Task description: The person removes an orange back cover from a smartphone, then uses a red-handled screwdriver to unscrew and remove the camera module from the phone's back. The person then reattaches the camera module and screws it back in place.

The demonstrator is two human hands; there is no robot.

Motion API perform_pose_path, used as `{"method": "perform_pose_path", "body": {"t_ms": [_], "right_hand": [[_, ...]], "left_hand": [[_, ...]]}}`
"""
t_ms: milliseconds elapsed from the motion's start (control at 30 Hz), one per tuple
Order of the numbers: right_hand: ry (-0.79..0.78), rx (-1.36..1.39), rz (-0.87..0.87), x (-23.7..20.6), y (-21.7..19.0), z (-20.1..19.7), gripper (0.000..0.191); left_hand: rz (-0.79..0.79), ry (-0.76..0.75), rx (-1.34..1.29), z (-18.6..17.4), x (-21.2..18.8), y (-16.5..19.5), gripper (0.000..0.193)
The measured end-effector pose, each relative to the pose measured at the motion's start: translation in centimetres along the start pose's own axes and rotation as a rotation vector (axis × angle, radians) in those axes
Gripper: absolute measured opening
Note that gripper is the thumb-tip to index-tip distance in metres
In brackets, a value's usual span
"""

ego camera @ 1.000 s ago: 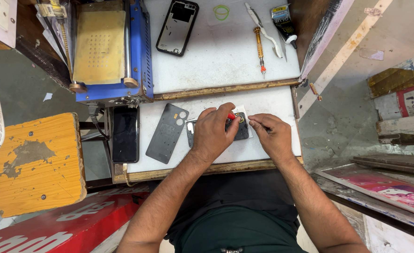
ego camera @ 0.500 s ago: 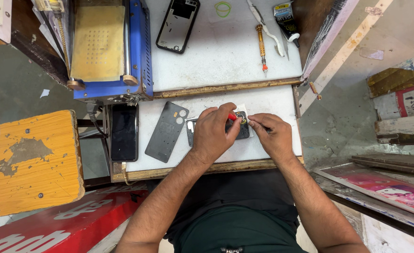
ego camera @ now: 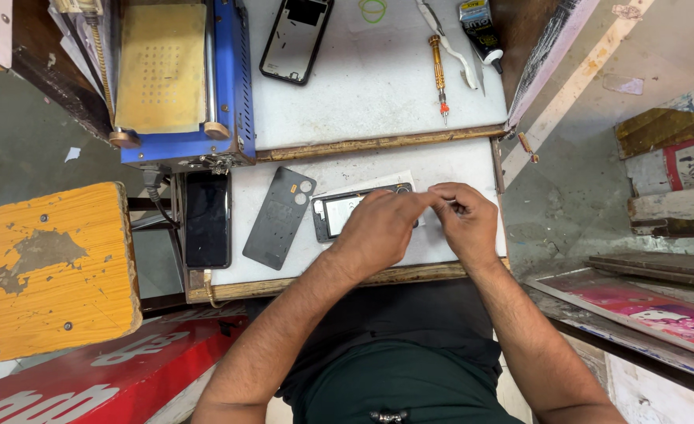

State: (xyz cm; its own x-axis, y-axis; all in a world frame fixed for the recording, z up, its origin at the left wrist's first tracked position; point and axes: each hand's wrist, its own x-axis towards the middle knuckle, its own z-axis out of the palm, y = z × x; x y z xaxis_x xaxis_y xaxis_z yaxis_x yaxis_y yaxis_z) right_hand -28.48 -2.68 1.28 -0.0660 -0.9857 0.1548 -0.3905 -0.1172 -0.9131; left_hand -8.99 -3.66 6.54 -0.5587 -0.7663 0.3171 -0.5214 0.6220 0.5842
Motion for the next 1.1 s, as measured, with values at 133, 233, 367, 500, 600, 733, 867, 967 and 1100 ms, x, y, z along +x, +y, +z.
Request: {"method": "perform_pose_path", "body": {"t_ms": [133,233,367,500,600,733,867,967,1100], "right_hand": [[0.029,0.074,0.080,0.1,0.3,-0.1,0.013],[0.009,0.128,0.121,0.0,0.4,-0.6,0.014],[0.033,0.001,-0.029,-1.0,0.0,-1.1,0.014],[-0.088,-0.236,0.059,-1.6,-0.6,-1.4,0.017],[-0.185,-0.361,0.088,-1.6,-1.1,-1.3,0.020],[-0.188,-0.397,-0.103,-1.1,-1.2,-1.0,0.018],[-0.171,-0.422,-0.102,-1.3,-1.1,-0.9,0.015],[-0.160,-0.404,-0.087,-1.4,-1.0,-0.8,0.015],[-0.156,-0.443,-0.109,-1.4,-1.2,-0.9,0.020]], "left_hand": [[-0.024,-0.025,0.286,0.1,0.5,1.1,0.039],[-0.007,-0.032,0.212,-0.3,1.0,1.7,0.048],[-0.165,-0.241,0.284,-0.8,1.4,2.0,0.029],[0.107,0.136,0.074,-0.9,1.4,1.8,0.048],[-0.073,-0.082,0.304,-0.8,1.5,1.6,0.020],[-0.090,-0.043,0.133,-1.0,1.6,1.4,0.039],[-0.112,-0.114,0.227,-1.3,1.7,1.8,0.024],[0.021,0.093,0.185,-1.6,1.7,2.1,0.032],[-0.051,-0.140,0.268,-1.7,1.8,2.4,0.023]]}}
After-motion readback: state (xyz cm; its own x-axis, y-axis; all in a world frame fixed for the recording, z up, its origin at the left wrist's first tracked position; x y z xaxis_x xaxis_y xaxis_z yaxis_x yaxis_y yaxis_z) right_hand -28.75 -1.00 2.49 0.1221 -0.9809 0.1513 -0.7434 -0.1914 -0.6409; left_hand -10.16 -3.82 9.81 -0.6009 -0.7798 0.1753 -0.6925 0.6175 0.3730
